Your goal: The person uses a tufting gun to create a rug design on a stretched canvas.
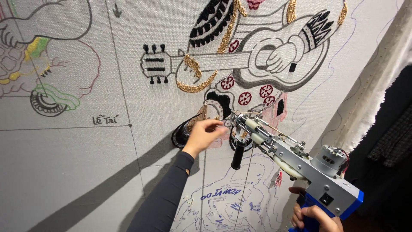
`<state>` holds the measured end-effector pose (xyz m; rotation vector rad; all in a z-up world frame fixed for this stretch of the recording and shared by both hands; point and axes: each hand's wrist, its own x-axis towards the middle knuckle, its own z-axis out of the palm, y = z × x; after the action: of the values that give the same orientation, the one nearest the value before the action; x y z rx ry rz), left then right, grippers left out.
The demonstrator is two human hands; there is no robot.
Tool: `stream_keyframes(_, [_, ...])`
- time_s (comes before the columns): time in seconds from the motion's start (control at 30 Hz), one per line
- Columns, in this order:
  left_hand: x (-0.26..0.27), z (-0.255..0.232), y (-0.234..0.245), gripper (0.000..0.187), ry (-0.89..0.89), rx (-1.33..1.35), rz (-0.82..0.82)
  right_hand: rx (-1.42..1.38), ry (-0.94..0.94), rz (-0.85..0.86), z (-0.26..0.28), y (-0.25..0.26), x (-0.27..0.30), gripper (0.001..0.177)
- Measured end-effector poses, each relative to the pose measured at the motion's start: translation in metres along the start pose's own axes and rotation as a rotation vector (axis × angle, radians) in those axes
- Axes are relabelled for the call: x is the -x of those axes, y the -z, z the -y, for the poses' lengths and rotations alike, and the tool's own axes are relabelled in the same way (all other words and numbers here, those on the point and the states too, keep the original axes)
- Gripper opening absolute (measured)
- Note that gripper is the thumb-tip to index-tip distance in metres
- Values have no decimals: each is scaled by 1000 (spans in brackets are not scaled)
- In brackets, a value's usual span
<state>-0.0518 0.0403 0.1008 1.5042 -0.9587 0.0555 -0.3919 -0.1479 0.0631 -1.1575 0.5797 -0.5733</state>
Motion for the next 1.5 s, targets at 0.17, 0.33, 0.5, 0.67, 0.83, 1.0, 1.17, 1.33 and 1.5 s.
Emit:
stream_keyframes(0.17, [-36,-9,36,24,-75,-300,-481,-8,5,82,-10,13,-11,72])
stream_keyframes(0.33, [-47,-30,38,25,12,-455,-537,-88,31,227,-61,70,-61,73])
stream_keyframes(0.5, [-46,-28,36,20,34,-397,-548,-470,47,1449,-49,82,-111,79])
stream_keyframes(0.67, [-45,-8,39,25,-132,-426,-480,-410,5,1086,-66,90,-114,77])
stream_keyframes(0.83, [-44,-7,39,29,-130,-438,-467,-316,-60,609,-70,78,-76,76])
stream_keyframes(1.0, [-39,-18,35,27,-95,-554,-489,2,-77,141,-30,41,-16,72])
stream_keyframes(1.17, [-33,-21,28,28,-148,-614,-503,-98,-25,156,-45,67,-25,67])
stream_keyframes(1.33, [-36,-11,28,23,-298,-680,-544,-29,-11,63,-29,58,-3,64])
stream_keyframes(1.5, [-42,1,33,20,-355,-815,-434,-44,65,66,-47,72,-24,61])
